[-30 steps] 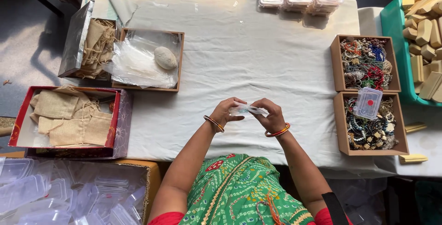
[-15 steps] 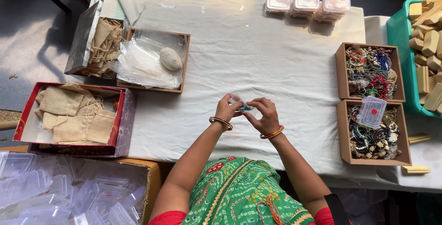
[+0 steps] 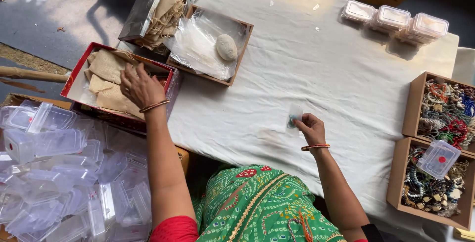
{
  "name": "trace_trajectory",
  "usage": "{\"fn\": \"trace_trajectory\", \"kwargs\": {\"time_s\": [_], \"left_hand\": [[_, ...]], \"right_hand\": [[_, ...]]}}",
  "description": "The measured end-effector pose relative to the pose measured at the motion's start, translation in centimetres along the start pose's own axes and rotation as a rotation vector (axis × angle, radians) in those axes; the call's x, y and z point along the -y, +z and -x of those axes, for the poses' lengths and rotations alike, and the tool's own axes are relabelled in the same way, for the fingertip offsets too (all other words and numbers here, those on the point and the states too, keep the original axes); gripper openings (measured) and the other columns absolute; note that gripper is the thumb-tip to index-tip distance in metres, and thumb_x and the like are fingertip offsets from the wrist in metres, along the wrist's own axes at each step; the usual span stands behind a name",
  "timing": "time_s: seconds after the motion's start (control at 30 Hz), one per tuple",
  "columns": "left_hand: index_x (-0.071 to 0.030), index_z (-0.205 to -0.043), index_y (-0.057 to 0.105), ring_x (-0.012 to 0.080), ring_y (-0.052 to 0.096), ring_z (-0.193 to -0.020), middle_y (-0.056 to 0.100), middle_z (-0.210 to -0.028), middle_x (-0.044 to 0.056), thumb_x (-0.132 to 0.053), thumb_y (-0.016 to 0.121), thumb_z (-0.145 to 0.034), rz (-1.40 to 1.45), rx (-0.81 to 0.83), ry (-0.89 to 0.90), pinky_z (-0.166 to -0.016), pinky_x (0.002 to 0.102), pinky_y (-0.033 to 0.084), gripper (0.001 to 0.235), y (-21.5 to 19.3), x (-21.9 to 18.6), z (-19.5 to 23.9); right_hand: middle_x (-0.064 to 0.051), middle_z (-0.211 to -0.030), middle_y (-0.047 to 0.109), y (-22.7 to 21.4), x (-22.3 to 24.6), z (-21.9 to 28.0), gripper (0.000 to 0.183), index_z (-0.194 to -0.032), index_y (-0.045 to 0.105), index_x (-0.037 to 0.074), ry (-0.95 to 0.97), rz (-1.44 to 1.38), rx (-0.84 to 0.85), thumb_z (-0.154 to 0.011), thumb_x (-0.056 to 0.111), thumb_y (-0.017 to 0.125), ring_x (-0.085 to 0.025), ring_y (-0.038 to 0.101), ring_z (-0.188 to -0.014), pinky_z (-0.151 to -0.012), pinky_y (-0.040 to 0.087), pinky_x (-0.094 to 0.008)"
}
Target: The person repeatedly picks up beaded necklaces from a box, places each into a small plastic bag, then into a cloth pouch, and finally into a small plastic container. The process is repeated for multiple necklaces throughout the clip.
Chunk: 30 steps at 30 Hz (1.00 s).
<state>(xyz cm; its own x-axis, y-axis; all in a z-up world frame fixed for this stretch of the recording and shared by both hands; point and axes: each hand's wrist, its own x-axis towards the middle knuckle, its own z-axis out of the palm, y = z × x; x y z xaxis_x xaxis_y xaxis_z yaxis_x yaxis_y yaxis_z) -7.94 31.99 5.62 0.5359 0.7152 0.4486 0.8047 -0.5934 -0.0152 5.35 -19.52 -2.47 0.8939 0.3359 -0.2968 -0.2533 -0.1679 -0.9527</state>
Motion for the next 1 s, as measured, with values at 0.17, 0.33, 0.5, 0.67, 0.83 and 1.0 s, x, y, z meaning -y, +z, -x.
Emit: {"fn": "trace_trajectory", "kwargs": {"time_s": [0.17,0.33,0.5,0.67,0.83,1.0], "left_hand": [[-0.013,-0.140,0.061,0.0350,0.060,-0.126,0.065,-0.136,0.014,-0.037,0.082,-0.089,0.067,0.549,-0.174,-0.106,0.054,0.043,0.059,1.7,6.5,0.1],[-0.025,-0.119,0.076,0.0324,0.064,-0.122,0.070,-0.122,0.010,-0.035,0.080,-0.096,0.008,0.573,-0.072,-0.103,0.052,0.049,0.026,1.4,6.7,0.6],[-0.014,-0.127,0.066,0.0341,0.071,-0.098,0.068,-0.116,0.015,-0.013,0.083,-0.084,0.117,0.485,-0.001,-0.081,0.045,0.057,0.047,0.5,5.7,0.3],[-0.014,-0.123,0.061,0.0287,0.072,-0.092,0.068,-0.112,0.011,-0.015,0.079,-0.093,0.329,0.249,0.151,-0.076,0.039,0.059,0.034,-5.5,-1.5,0.8],[-0.007,-0.104,0.053,0.0293,0.071,-0.085,0.065,-0.104,0.010,-0.012,0.072,-0.095,0.832,-0.029,0.570,-0.067,0.041,0.059,0.021,-4.8,-16.7,8.6],[-0.009,-0.112,0.060,0.0243,0.071,-0.084,0.065,-0.110,0.008,-0.004,0.066,-0.093,0.931,0.225,0.969,-0.068,0.037,0.059,0.020,0.4,-26.7,19.3]], "right_hand": [[-0.003,-0.087,0.072,0.4,-0.7,-0.2,0.015,-0.100,0.071,0.000,0.036,0.004,0.020,-0.091,0.011,0.077,-0.007,0.061,-0.074,-0.067,0.048,-0.024],[-0.004,-0.090,0.074,0.6,-0.4,-0.3,0.016,-0.101,0.072,0.000,0.043,0.029,0.021,-0.091,0.011,0.077,-0.008,0.063,-0.078,-0.071,0.050,-0.024],[-0.004,-0.094,0.075,0.1,-0.5,0.1,0.015,-0.103,0.070,0.000,0.036,-0.028,0.009,-0.093,0.009,0.075,-0.008,0.067,-0.083,-0.075,0.053,-0.024],[-0.005,-0.093,0.074,-1.0,-1.4,0.3,0.014,-0.104,0.070,0.000,0.048,-0.035,-0.031,-0.092,0.007,0.075,-0.009,0.065,-0.082,-0.073,0.051,-0.025],[-0.005,-0.092,0.075,-0.1,-1.1,0.1,0.012,-0.101,0.071,0.000,0.092,-0.142,-0.081,-0.090,0.005,0.073,-0.010,0.070,-0.081,-0.076,0.057,-0.026],[-0.004,-0.090,0.072,-1.0,-4.4,0.4,0.009,-0.098,0.068,0.000,0.071,-0.174,-0.094,-0.091,0.003,0.072,-0.010,0.064,-0.079,-0.071,0.049,-0.027]]}}
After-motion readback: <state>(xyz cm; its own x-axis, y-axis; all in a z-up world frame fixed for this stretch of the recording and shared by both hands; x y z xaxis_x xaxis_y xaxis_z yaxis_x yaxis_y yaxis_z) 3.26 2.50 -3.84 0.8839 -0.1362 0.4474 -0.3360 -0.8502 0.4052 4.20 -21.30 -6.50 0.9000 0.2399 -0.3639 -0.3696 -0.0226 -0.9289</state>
